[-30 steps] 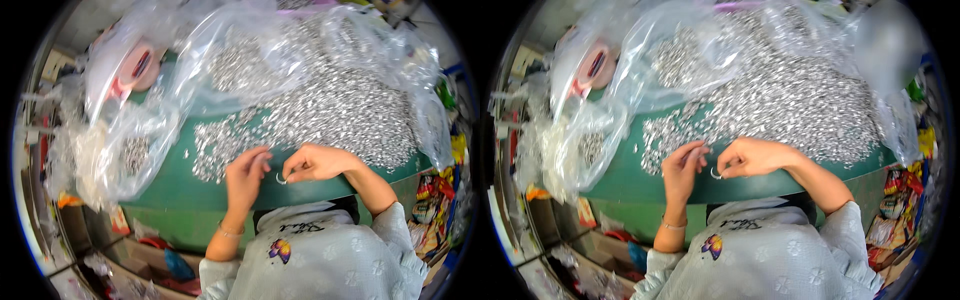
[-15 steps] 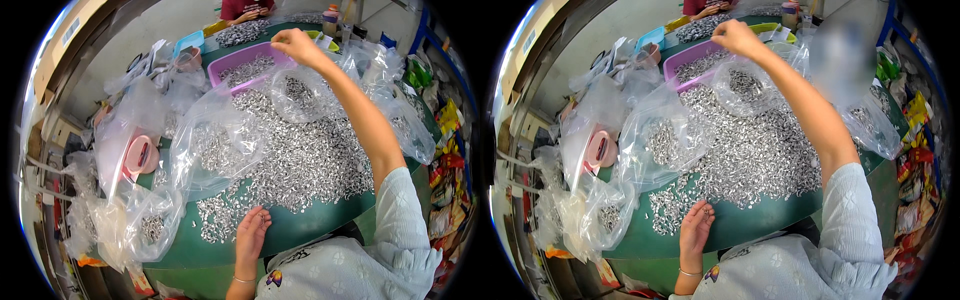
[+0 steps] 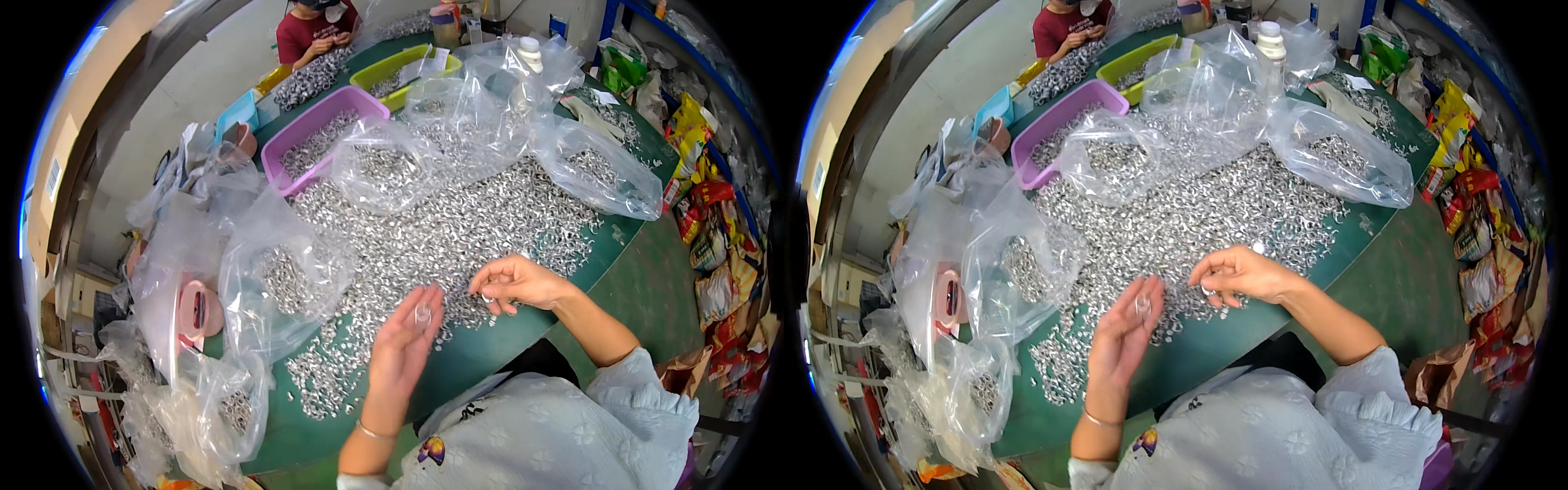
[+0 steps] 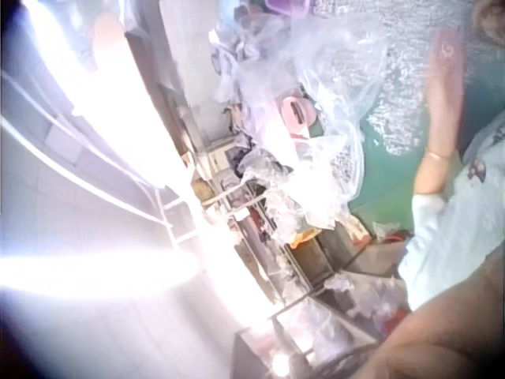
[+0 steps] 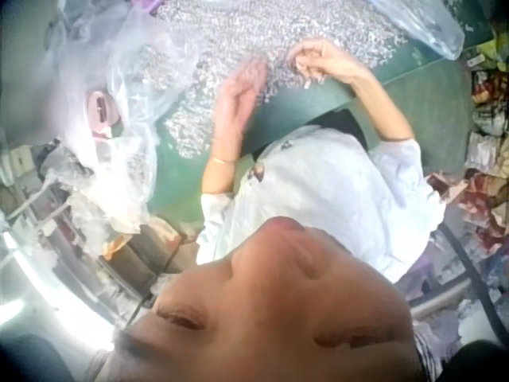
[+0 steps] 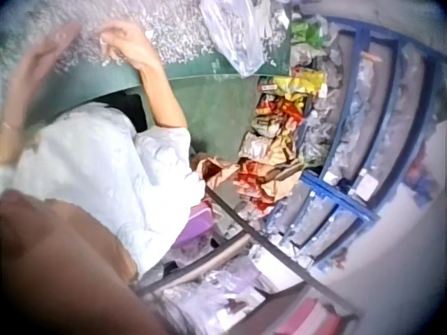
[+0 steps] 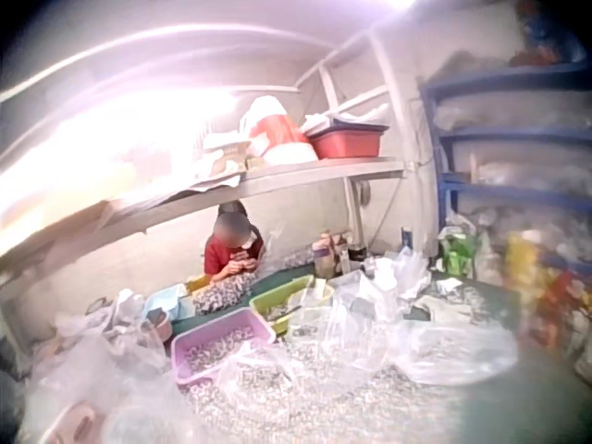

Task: The person picks through a large pile of small silver-colored metal pieces by hand, grouping them on a green table and placing some into clear plastic bags.

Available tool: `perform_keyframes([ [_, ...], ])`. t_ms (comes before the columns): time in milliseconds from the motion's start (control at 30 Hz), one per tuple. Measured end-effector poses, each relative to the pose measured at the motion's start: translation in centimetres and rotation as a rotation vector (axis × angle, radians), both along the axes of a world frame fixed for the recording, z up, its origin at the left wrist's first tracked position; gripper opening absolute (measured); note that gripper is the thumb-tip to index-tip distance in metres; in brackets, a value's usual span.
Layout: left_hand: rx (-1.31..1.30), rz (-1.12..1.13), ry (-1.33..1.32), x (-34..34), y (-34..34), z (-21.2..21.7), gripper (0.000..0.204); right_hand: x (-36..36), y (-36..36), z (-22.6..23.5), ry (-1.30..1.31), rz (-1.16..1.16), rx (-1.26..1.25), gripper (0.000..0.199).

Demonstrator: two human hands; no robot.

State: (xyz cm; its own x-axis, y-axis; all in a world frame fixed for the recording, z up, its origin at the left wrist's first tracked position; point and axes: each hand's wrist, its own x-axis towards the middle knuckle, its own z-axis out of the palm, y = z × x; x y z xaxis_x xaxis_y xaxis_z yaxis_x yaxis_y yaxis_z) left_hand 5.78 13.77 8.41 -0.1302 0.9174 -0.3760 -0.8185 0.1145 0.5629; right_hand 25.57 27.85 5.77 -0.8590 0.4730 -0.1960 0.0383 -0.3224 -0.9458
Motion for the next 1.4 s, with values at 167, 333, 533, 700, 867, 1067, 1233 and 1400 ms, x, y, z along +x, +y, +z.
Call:
perform_keyframes([
  [167, 0.209, -0.127, -0.013, 1.0, 5.2, 0.5, 0.057, 3.0, -0.3, -0.1, 0.069, -0.223, 0.014, 0.024],
  [333, 0.257, -0.163, -0.068, 2.0, 6.8, 1.3, 0.059, 4.1, -0.5, -1.6, 0.123, -0.338, -0.051, 0.018],
  [533, 0.285, -0.211, -0.074, 2.9, 7.7, 0.9, 0.056, 4.6, 0.0, -1.9, 0.128, -0.379, -0.048, 0.017],
  [700, 0.014, -0.104, 0.094, 3.6, 8.6, 1.2, 0.057, 4.2, -0.4, -2.7, 0.135, -0.361, -0.01, 0.013],
  [867, 0.229, 0.09, 0.188, 3.9, 17.8, 4.7, 0.051, 5.0, -0.6, -2.9, 0.074, -0.351, 0.021, 0.012],
  [1067, 0.042, 0.407, 0.179, 0.2, 35.3, 3.0, 0.028, 4.9, -0.9, -3.0, 0.041, -0.314, 0.044, 0.016],
  [1233, 0.095, 0.078, 0.185, -2.3, 40.3, 0.6, 0.017, 4.2, -0.8, -2.8, 0.026, -0.383, -0.013, 0.014],
  [1400, 0.295, 0.14, 0.714, 0.1, 36.0, 0.4, 0.029, 4.2, 0.4, -2.4, 0.08, -0.56, -0.046, 0.021],
])
